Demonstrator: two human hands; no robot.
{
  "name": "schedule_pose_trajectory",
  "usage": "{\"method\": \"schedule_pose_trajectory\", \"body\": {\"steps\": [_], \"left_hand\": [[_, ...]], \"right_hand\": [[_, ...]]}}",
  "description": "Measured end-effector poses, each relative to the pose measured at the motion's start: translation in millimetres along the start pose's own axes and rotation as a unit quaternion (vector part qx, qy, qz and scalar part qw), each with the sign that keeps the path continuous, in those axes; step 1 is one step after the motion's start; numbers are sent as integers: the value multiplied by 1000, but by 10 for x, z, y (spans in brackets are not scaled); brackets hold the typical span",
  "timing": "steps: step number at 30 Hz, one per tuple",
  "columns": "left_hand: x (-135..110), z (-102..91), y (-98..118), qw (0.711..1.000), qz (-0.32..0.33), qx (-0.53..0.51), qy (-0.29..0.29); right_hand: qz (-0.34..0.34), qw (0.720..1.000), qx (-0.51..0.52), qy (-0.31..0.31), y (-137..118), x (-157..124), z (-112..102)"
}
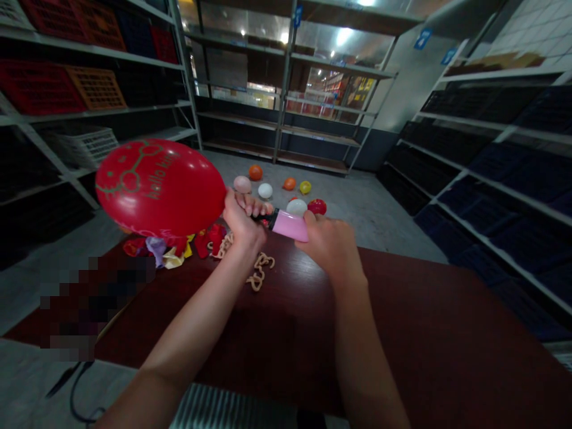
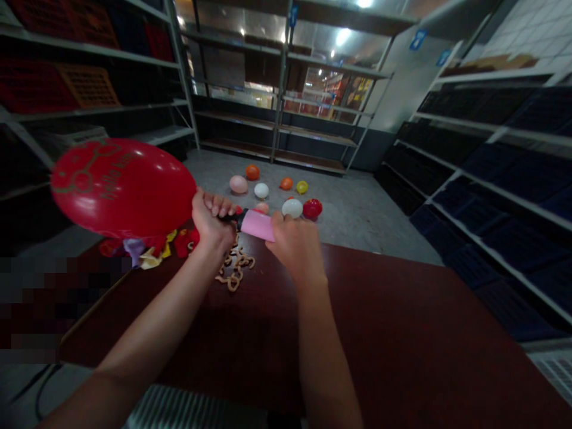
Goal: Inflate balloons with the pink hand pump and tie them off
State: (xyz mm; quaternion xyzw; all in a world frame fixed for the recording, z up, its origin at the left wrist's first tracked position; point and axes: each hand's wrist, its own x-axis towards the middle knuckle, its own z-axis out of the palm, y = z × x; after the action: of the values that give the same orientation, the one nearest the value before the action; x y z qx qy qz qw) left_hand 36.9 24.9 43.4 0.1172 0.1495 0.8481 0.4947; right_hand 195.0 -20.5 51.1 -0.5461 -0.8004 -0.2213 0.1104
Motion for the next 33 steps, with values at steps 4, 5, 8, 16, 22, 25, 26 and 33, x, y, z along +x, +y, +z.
{"method": "schedule_pose_trajectory", "body": {"steps": [4,5,8,16,22,25,26,33], "left_hand": [[46,-3,45,1000,-9,-5,-20],[66,-2,78,1000,-11,-7,-27],[112,10,188,999,-13,-3,-36],[241,22,505,1000,18,-23,-2],[345,-31,743,998,56,-20,20],[308,-11,750,997,70,-25,23],[288,0,730,997,73,-31,23],[163,57,448,997,43,-38,54]], "right_hand": [[-2,999,41,21,-33,10,65],[-2,998,54,30,-25,13,86],[-3,995,85,49,19,21,160],[-11,993,94,76,276,-6,227],[-10,993,71,98,447,-21,220],[0,994,53,99,460,-32,198],[4,994,44,99,460,-39,183],[-3,997,-8,70,386,-73,34]]}}
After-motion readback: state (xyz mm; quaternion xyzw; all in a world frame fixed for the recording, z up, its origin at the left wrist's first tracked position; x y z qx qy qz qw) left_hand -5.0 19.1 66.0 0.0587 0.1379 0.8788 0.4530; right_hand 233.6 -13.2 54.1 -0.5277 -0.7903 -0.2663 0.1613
